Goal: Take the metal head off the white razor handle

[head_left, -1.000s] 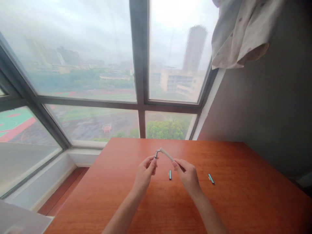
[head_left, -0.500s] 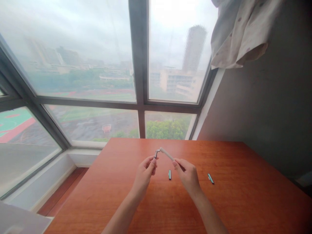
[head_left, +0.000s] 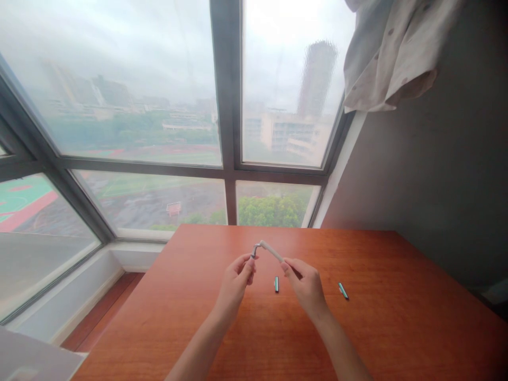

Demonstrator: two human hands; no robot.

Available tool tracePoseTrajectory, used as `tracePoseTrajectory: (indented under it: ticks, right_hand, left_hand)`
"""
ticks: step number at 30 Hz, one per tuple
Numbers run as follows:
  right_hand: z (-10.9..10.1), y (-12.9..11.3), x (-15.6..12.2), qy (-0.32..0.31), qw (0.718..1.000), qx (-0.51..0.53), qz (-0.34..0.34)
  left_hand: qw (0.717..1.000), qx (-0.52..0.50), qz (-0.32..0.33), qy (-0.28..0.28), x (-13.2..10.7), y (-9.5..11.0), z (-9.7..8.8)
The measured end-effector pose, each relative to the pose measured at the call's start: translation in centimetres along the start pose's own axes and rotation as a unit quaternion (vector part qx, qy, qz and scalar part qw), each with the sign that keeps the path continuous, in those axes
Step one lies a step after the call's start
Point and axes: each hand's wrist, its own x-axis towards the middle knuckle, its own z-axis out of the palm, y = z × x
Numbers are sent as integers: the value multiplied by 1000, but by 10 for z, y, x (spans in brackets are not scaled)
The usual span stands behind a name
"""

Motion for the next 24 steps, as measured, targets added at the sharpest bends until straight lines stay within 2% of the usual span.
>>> tracePoseTrajectory:
  ticks: [24]
  right_hand:
    - [1,2,1,7,1000,-3,10]
  left_hand:
    - [996,-70,-38,-38,-2,0,1]
